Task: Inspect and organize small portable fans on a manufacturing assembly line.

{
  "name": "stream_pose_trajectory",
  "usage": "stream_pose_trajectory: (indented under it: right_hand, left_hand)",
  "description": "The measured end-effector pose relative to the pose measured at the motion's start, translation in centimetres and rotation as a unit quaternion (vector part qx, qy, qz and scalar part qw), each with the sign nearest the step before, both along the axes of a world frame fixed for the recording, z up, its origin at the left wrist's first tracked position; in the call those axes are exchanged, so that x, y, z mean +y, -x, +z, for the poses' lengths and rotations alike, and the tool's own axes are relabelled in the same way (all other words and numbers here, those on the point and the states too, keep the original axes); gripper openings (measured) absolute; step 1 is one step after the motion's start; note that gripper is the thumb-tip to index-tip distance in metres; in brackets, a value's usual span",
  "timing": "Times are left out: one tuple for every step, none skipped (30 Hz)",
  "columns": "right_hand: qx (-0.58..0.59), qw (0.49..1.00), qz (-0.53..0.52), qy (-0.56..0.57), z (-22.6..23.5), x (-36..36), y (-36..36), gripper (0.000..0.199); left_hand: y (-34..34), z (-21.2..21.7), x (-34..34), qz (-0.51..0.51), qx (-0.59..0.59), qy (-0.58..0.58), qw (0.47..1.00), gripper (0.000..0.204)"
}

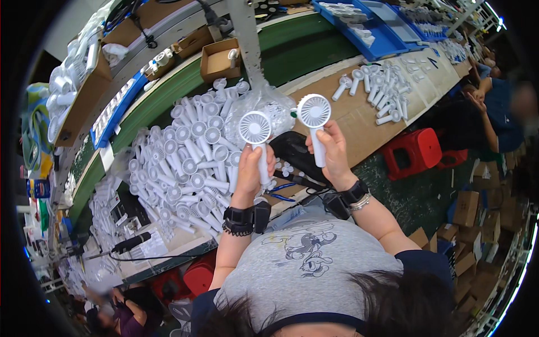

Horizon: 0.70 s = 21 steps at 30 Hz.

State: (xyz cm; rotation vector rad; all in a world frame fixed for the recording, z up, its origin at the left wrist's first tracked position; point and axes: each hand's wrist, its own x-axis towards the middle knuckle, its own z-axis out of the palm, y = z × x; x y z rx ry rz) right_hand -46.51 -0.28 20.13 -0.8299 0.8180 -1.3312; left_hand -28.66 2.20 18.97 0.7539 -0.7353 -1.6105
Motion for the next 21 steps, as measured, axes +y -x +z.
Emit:
stream_pose_trajectory:
  right_hand:
    - [-0.007,1.0,0.005,-0.001,-0.1,0.0,-0.1,0.017]
    - [-0.013,1.0,0.01,-0.001,-0.2,0.0,-0.2,0.017]
    - [-0.021,1.0,0.016,-0.001,-0.2,-0.1,-0.3,0.017]
    - [-0.018,1.0,0.011,0.003,-0.3,-0.1,-0.1,0.017]
    - [-0.012,1.0,0.009,0.003,-0.4,-0.1,-0.1,0.017]
    - [-0.005,1.0,0.006,0.003,-0.5,-0.1,-0.2,0.017]
    - [0.001,1.0,0.004,0.004,-0.5,-0.1,-0.2,0.017]
    - [0.003,1.0,0.001,0.007,-0.5,0.1,-0.2,0.017]
    - [0.002,1.0,0.002,0.004,-0.4,0.2,-0.2,0.017]
    - [0.001,1.0,0.003,0.0,-0.3,0.3,-0.2,0.017]
    - [0.0,1.0,0.004,-0.003,-0.3,0.3,-0.2,0.017]
    - [0.003,1.0,0.0,0.0,-0.2,0.2,-0.2,0.017]
    - [0.0,1.0,0.003,0.002,-0.3,0.1,-0.4,0.017]
    - [-0.003,1.0,0.007,0.004,-0.4,0.1,-0.6,0.018]
    - [-0.006,1.0,0.011,0.005,-0.4,0.0,-0.6,0.018]
    - [-0.005,1.0,0.009,0.007,-0.4,0.0,-0.4,0.018]
    - [-0.005,1.0,0.005,0.004,-0.3,0.0,-0.2,0.018]
    - [-0.008,1.0,0.005,0.0,-0.3,0.1,-0.3,0.019]
    - [-0.012,1.0,0.006,-0.005,-0.3,0.3,-0.4,0.019]
    - [-0.015,1.0,0.01,-0.007,-0.2,0.4,-0.4,0.019]
    - [-0.013,1.0,0.008,-0.005,-0.1,0.4,-0.3,0.02]
  left_hand:
    - [0.1,-0.1,-0.1,0.001,0.006,-0.004,1.0,0.039]
    - [0.2,-0.1,0.0,-0.006,0.01,-0.002,1.0,0.039]
    - [0.1,-0.1,0.0,-0.001,0.008,-0.003,1.0,0.039]
    - [0.0,-0.1,0.1,0.005,0.006,-0.003,1.0,0.039]
    - [-0.1,-0.2,0.0,0.01,0.002,-0.002,1.0,0.039]
    - [-0.2,-0.2,0.0,0.006,0.004,0.003,1.0,0.039]
    - [-0.2,-0.2,0.0,0.0,0.013,0.003,1.0,0.039]
    - [0.0,-0.2,0.1,-0.005,0.022,0.003,1.0,0.038]
    - [0.1,-0.2,0.2,-0.011,0.032,0.002,0.999,0.038]
    - [0.0,-0.2,0.1,-0.015,0.034,0.005,0.999,0.038]
    - [-0.1,-0.1,0.1,-0.009,0.022,0.006,1.0,0.039]
    - [-0.2,0.0,0.0,-0.002,0.01,0.005,1.0,0.04]
    - [-0.3,0.1,-0.1,0.005,-0.003,0.005,1.0,0.041]
    - [-0.1,0.2,-0.1,0.003,-0.001,0.007,1.0,0.041]
    - [0.1,0.3,0.0,0.001,-0.003,0.005,1.0,0.041]
    - [0.2,0.4,0.0,0.001,-0.006,0.003,1.0,0.041]
    - [0.4,0.4,-0.1,0.0,-0.008,0.001,1.0,0.041]
    - [0.3,0.6,0.1,0.004,-0.011,0.0,1.0,0.041]
    - [0.3,0.7,0.1,0.003,-0.012,0.003,1.0,0.041]
    - [0.2,0.8,0.0,0.002,-0.013,0.005,1.0,0.041]
    - [0.2,0.9,0.1,0.001,-0.014,0.007,1.0,0.041]
